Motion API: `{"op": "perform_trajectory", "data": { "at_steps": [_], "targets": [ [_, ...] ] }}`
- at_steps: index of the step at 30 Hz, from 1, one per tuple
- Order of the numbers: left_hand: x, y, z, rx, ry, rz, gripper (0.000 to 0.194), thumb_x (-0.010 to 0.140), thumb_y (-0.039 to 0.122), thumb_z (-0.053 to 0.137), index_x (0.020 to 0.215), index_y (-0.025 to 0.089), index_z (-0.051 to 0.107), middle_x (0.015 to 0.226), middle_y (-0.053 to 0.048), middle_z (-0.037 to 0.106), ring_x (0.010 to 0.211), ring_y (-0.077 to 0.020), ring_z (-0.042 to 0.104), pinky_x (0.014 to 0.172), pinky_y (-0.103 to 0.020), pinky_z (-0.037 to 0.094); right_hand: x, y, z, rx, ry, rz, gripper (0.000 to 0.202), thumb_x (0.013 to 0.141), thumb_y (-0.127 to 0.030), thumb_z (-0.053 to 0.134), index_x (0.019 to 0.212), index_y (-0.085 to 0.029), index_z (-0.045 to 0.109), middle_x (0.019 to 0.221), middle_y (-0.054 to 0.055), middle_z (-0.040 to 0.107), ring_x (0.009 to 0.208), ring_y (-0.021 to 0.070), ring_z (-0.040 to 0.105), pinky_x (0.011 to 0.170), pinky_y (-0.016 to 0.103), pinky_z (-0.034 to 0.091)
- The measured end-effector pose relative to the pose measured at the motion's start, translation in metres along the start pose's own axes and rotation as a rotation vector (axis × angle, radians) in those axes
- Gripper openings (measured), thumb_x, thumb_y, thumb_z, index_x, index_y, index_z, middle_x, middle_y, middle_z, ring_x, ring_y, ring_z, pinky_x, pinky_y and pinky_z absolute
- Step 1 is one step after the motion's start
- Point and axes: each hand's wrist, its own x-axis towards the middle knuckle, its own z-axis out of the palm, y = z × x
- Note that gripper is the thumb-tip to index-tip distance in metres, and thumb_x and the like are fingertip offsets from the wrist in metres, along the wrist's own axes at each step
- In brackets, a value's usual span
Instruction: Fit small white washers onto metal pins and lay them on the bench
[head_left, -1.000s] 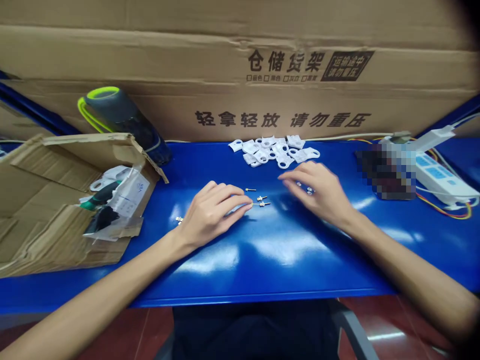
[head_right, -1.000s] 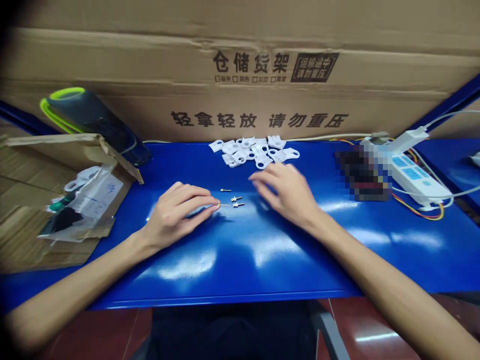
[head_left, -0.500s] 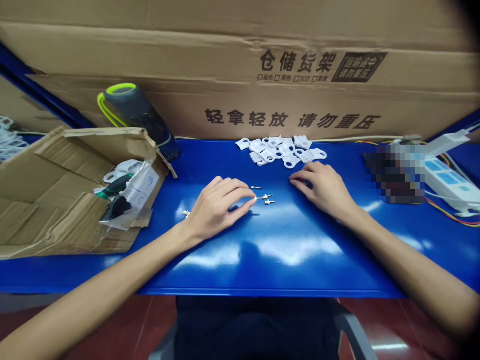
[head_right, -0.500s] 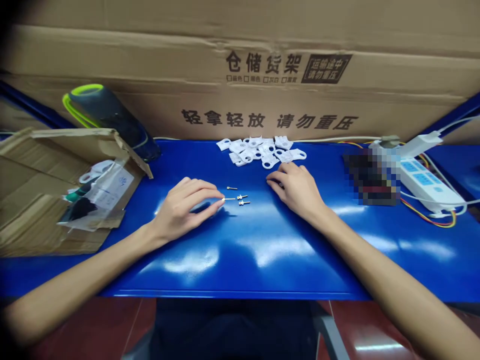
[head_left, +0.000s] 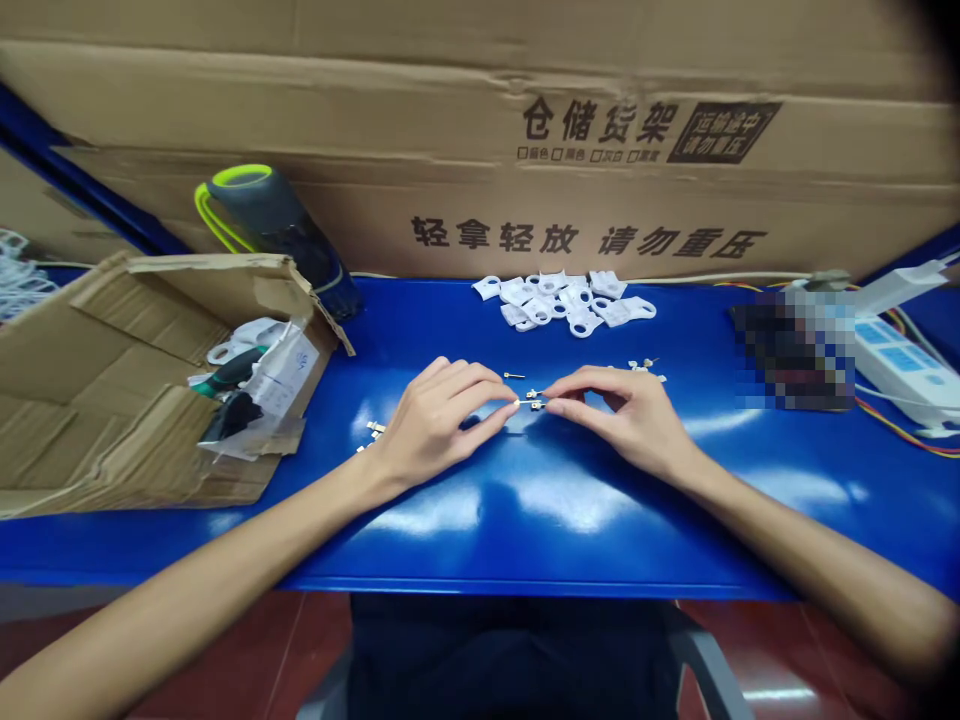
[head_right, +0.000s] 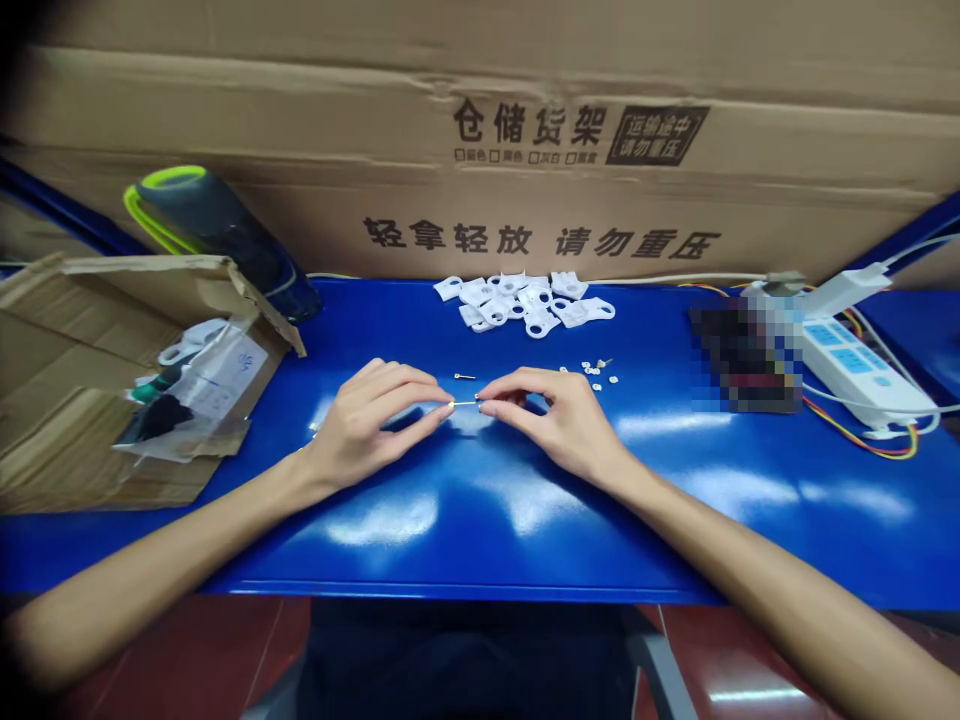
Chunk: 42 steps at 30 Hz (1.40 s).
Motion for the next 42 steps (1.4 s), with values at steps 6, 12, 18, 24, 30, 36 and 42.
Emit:
{"op": "perform_trajectory", "data": {
  "at_steps": [6, 12, 18, 24, 30, 36, 42],
  "targets": [
    [-0.002, 0.002, -0.001, -0.001, -0.021, -0.002, 0.013, 0.107, 0.029, 0.062, 0.109, 0.023, 0.074, 0.107, -0.004, 0.08, 0.09, -0.0177, 0.07, 0.081, -0.035, 0.045, 0.0, 0.004, 0.0, 0.068, -0.034, 0.011, 0.027, 0.093, -0.049, 0.078, 0.106, -0.027, 0.086, 0.098, 0.006, 0.082, 0.084, 0.0233, 0.073, 0.08, 0.039, 0.06],
    [-0.002, 0.005, -0.001, 0.005, -0.026, -0.019, 0.017, 0.107, 0.032, 0.062, 0.108, 0.023, 0.076, 0.106, -0.005, 0.08, 0.09, -0.0184, 0.071, 0.085, -0.036, 0.048, -0.003, 0.001, 0.005, 0.033, -0.026, -0.03, 0.023, 0.095, -0.047, 0.077, 0.105, -0.029, 0.086, 0.098, 0.005, 0.083, 0.083, 0.0226, 0.074, 0.08, 0.038, 0.06],
    [0.0, 0.01, 0.001, -0.127, 0.008, -0.022, 0.011, 0.106, 0.028, 0.065, 0.105, 0.021, 0.074, 0.103, -0.003, 0.08, 0.09, -0.0157, 0.072, 0.084, -0.034, 0.049, -0.003, 0.003, 0.008, 0.09, 0.007, -0.027, 0.016, 0.093, -0.042, 0.08, 0.102, -0.03, 0.087, 0.096, 0.003, 0.084, 0.084, 0.0225, 0.076, 0.082, 0.038, 0.061],
    [0.002, 0.011, 0.0, -0.257, 0.028, -0.055, 0.008, 0.105, 0.025, 0.066, 0.106, 0.021, 0.073, 0.103, -0.004, 0.081, 0.094, -0.0174, 0.073, 0.085, -0.035, 0.052, -0.003, 0.008, 0.01, 0.225, 0.005, 0.074, 0.02, 0.085, -0.046, 0.087, 0.097, -0.03, 0.088, 0.096, 0.004, 0.085, 0.088, 0.026, 0.08, 0.084, 0.041, 0.065],
    [0.002, 0.012, 0.0, -0.285, 0.007, -0.084, 0.01, 0.105, 0.024, 0.066, 0.105, 0.021, 0.075, 0.103, -0.005, 0.081, 0.093, -0.0183, 0.074, 0.086, -0.035, 0.056, -0.003, 0.006, 0.011, 0.248, 0.01, 0.063, 0.016, 0.086, -0.042, 0.087, 0.096, -0.03, 0.089, 0.096, 0.004, 0.085, 0.089, 0.0255, 0.08, 0.089, 0.042, 0.065],
    [0.004, 0.013, 0.001, -0.354, 0.049, -0.081, 0.007, 0.102, 0.021, 0.07, 0.105, 0.019, 0.076, 0.1, -0.005, 0.08, 0.088, -0.0167, 0.074, 0.083, -0.032, 0.058, 0.0, 0.008, 0.012, 0.427, 0.012, 0.158, 0.023, 0.073, -0.039, 0.096, 0.091, -0.026, 0.089, 0.093, 0.006, 0.085, 0.088, 0.0261, 0.08, 0.087, 0.041, 0.066],
    [0.005, 0.014, 0.001, -0.357, 0.091, 0.001, 0.007, 0.1, 0.019, 0.072, 0.105, 0.018, 0.076, 0.098, -0.006, 0.08, 0.087, -0.0162, 0.074, 0.082, -0.03, 0.058, -0.001, 0.01, 0.013, 0.484, 0.014, 0.176, 0.023, 0.071, -0.037, 0.098, 0.089, -0.027, 0.088, 0.092, 0.005, 0.085, 0.088, 0.0242, 0.08, 0.084, 0.037, 0.065]
  ]
}}
